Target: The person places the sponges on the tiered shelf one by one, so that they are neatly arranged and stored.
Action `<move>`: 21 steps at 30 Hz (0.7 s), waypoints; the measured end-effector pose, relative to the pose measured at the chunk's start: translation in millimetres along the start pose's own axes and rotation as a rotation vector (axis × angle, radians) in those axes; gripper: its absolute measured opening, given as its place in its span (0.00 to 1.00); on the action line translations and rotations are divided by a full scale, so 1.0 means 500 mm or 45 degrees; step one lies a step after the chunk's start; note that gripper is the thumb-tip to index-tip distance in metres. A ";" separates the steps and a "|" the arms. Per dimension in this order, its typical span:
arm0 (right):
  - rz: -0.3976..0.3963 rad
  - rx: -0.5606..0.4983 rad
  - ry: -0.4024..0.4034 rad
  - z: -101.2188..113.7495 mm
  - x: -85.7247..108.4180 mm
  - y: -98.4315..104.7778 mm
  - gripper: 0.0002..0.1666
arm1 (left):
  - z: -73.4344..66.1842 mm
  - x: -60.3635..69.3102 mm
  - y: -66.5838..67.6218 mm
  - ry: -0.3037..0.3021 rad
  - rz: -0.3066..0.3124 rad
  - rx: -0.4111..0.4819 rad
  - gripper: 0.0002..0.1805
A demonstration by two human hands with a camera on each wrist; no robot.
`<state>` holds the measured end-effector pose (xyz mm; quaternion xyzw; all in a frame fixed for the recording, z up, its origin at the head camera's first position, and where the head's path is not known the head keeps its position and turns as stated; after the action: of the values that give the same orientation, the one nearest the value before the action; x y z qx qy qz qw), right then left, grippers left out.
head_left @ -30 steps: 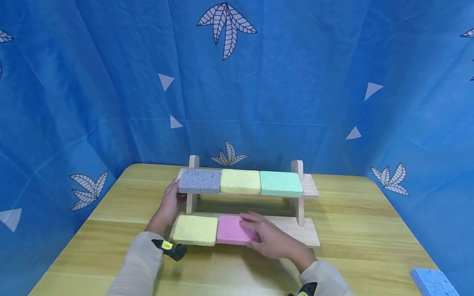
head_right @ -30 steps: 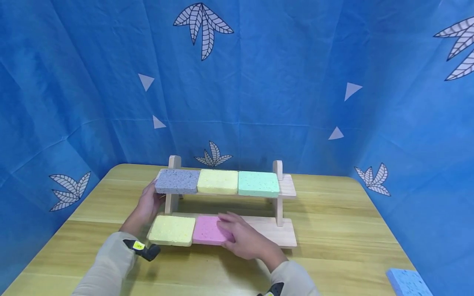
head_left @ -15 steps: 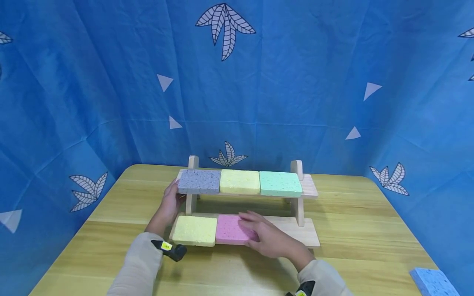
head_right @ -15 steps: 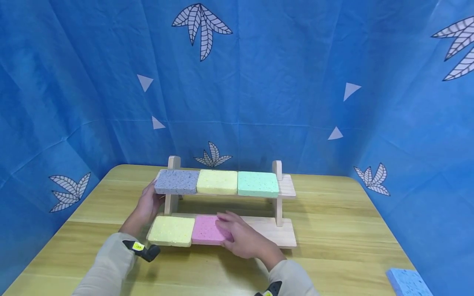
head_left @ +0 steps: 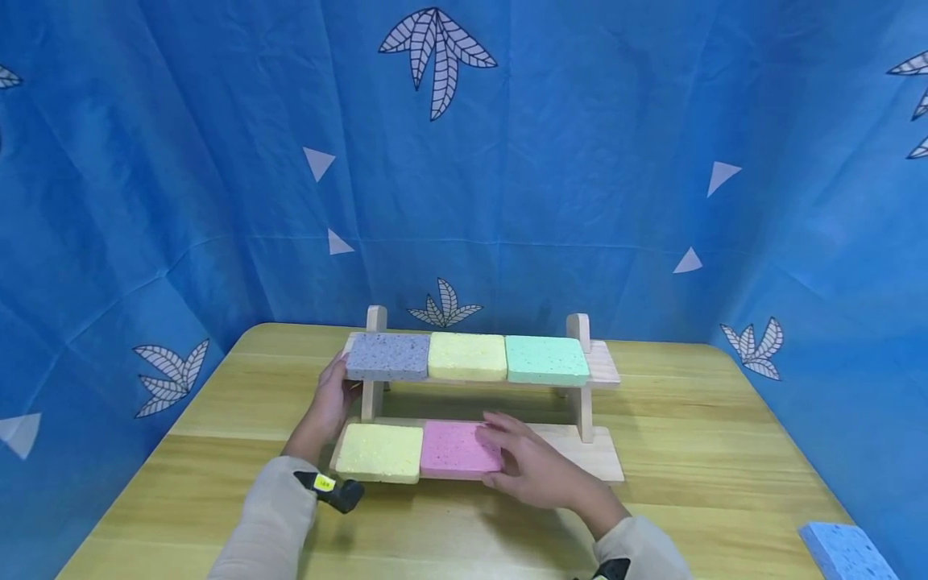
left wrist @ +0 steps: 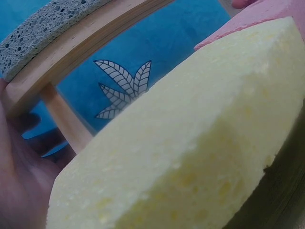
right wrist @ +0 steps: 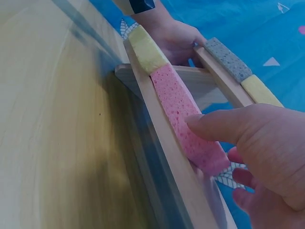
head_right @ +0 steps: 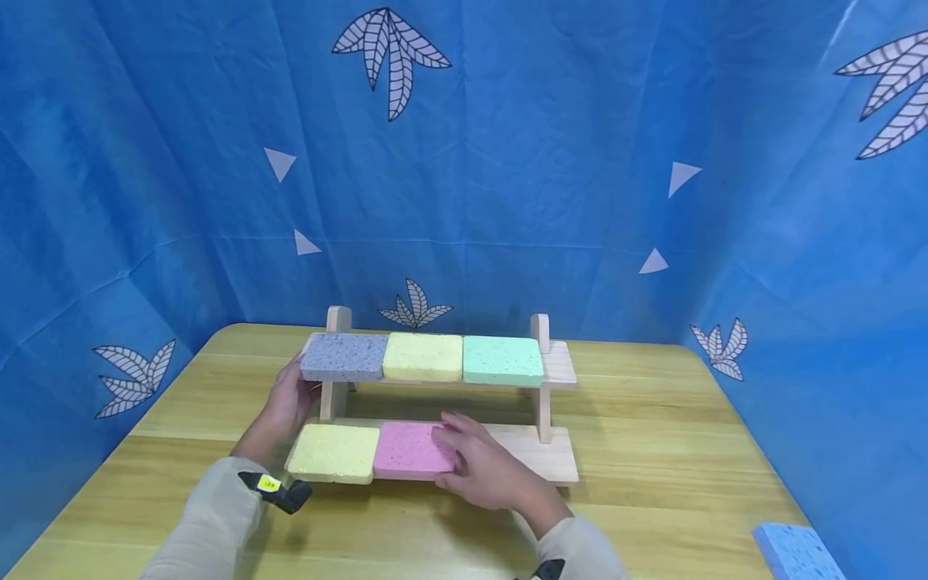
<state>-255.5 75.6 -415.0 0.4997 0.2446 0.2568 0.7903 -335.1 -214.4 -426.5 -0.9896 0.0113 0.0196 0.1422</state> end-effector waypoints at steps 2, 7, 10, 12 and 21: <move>-0.006 0.000 -0.018 -0.005 0.008 0.001 0.37 | 0.000 -0.001 0.000 -0.003 -0.001 0.001 0.25; -0.051 -0.004 -0.057 -0.017 0.031 0.008 0.38 | -0.001 0.000 0.000 -0.006 0.014 -0.011 0.25; -0.073 0.000 -0.086 -0.024 0.045 0.014 0.38 | -0.001 0.001 0.001 -0.008 0.016 -0.016 0.25; -0.076 0.009 -0.111 -0.030 0.055 0.016 0.39 | -0.001 0.002 0.001 -0.006 0.016 -0.018 0.25; -0.129 0.020 -0.190 -0.052 0.114 0.019 0.36 | -0.002 0.002 0.000 -0.009 0.041 -0.028 0.26</move>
<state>-231.3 133.5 -423.4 0.5106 0.2120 0.1765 0.8144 -333.9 -214.7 -425.4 -0.9907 0.0266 0.0254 0.1312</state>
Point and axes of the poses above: each hand's wrist, its own x-axis away from the middle knuckle, its own y-axis out of the back of the hand, z = x × y, the point moved 5 cm from there along -x, towards the middle knuckle, and after that the axes turned 10 degrees about x, right-handed, at the moved point
